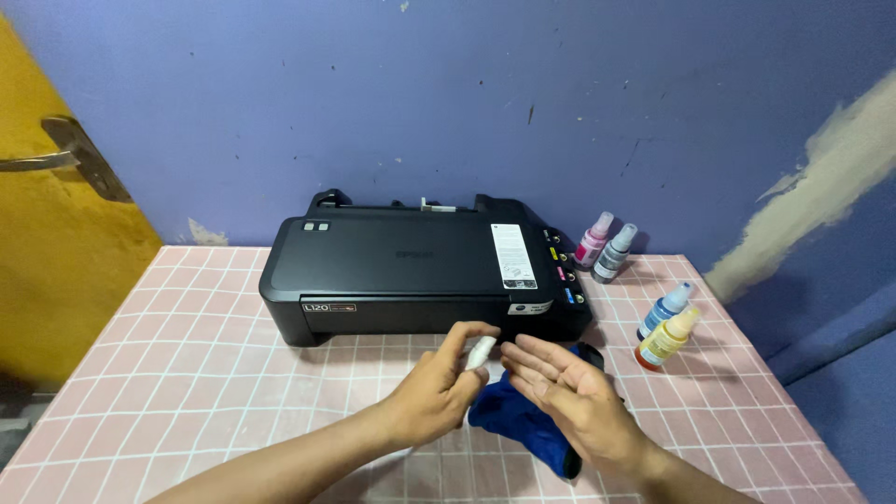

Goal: The person wipes the exterior of an Epson L120 printer with a blue cloth, then sprays a cleaning solution onto the cloth and continues wiping the top and sides of the printer. Ink bottles are visible nearby but not used.

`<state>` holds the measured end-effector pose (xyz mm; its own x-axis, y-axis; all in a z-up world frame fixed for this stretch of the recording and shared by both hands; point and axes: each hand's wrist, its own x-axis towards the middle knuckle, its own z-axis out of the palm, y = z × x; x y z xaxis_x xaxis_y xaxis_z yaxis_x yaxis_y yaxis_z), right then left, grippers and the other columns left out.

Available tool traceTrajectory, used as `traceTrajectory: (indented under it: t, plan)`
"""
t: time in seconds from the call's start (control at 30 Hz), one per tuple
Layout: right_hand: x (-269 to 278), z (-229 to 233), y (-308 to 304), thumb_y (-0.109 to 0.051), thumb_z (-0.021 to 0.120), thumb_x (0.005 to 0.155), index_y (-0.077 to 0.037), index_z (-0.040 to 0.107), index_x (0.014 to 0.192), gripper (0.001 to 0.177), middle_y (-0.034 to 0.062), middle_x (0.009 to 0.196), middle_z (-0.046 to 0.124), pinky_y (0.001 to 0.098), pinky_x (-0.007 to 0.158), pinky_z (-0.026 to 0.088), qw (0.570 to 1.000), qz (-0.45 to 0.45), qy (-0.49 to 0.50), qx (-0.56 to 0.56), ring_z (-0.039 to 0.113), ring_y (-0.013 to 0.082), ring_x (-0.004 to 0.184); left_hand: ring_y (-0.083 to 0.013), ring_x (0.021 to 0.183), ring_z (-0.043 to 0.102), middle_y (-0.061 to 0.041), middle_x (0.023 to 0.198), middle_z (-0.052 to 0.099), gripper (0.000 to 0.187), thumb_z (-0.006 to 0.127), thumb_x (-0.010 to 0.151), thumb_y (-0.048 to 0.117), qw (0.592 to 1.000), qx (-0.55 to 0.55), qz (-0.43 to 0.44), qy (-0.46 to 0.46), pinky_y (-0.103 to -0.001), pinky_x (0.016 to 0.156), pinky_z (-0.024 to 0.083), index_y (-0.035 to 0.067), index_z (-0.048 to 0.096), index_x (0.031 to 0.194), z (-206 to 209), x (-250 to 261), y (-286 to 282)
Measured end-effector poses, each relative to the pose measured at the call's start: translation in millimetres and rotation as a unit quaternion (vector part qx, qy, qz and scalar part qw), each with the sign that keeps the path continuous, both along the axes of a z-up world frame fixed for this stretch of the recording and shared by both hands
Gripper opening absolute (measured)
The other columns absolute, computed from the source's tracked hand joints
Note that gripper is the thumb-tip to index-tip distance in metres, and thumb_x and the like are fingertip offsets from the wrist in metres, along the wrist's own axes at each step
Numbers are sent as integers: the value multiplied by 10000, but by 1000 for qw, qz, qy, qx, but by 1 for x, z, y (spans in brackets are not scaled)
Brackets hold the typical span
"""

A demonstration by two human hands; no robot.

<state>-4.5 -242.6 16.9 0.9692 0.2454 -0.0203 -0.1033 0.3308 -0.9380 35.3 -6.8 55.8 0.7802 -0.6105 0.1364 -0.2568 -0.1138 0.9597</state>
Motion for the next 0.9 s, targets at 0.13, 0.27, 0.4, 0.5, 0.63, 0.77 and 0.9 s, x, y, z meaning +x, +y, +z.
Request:
traceTrajectory:
  t: [0.13, 0.27, 0.4, 0.5, 0.63, 0.77, 0.9]
  plan:
    - [-1, -3, -8, 7, 475, 945, 67, 313, 1528, 608, 279, 1551, 444, 449, 1188, 358, 1000, -18, -5, 19, 457, 340, 1442, -230, 559, 669, -129, 635, 657, 458, 500, 928, 101, 997, 47, -9, -55, -364, 564, 531, 112, 467, 1385, -13, -1, -15]
    - [-1, -1, -14, 17, 478, 938, 74, 328, 1521, 604, 277, 1548, 458, 441, 1183, 374, 999, -20, 1, 26, 471, 341, 1433, -303, 603, 707, -160, 682, 684, 432, 542, 898, 90, 990, 27, 11, -140, -398, 604, 560, 84, 512, 1329, -20, 3, -26]
    - [-2, 2, -16, -1, 478, 950, 43, 354, 1512, 578, 264, 1520, 490, 424, 1161, 409, 998, -55, 37, 0, 502, 329, 1408, -322, 621, 706, -162, 711, 683, 441, 549, 893, 87, 985, -2, 1, -172, -413, 605, 558, 72, 516, 1332, -21, 2, -31]
    - [-4, 4, -16, 2, 476, 944, 39, 372, 1508, 575, 243, 1510, 517, 405, 1136, 392, 997, -70, 36, -24, 514, 294, 1409, -320, 608, 701, -158, 701, 678, 476, 541, 881, 87, 985, -10, -11, -169, -408, 611, 560, 75, 505, 1355, -19, -1, -34]
    - [-2, 3, -15, 4, 469, 944, 47, 385, 1497, 562, 209, 1506, 536, 403, 1154, 416, 996, -82, 36, -30, 534, 281, 1395, -332, 539, 669, -185, 606, 643, 433, 556, 886, 110, 990, 75, -17, -117, -416, 577, 533, 93, 542, 1318, -15, -3, -34]
    - [-2, 1, -13, -6, 479, 960, 38, 391, 1494, 542, 223, 1491, 545, 397, 1110, 404, 994, -86, 36, -52, 538, 286, 1381, -327, 666, 721, -174, 751, 702, 469, 571, 890, 102, 983, -8, -16, -182, -407, 639, 576, 63, 527, 1355, -14, -3, -33]
    - [-5, 5, -14, -26, 500, 962, 41, 417, 1472, 521, 217, 1468, 575, 386, 1117, 453, 992, -96, 31, -80, 570, 276, 1361, -329, 628, 721, -172, 706, 704, 441, 576, 889, 131, 989, 55, -18, -137, -409, 630, 578, 83, 541, 1326, -15, 0, -31]
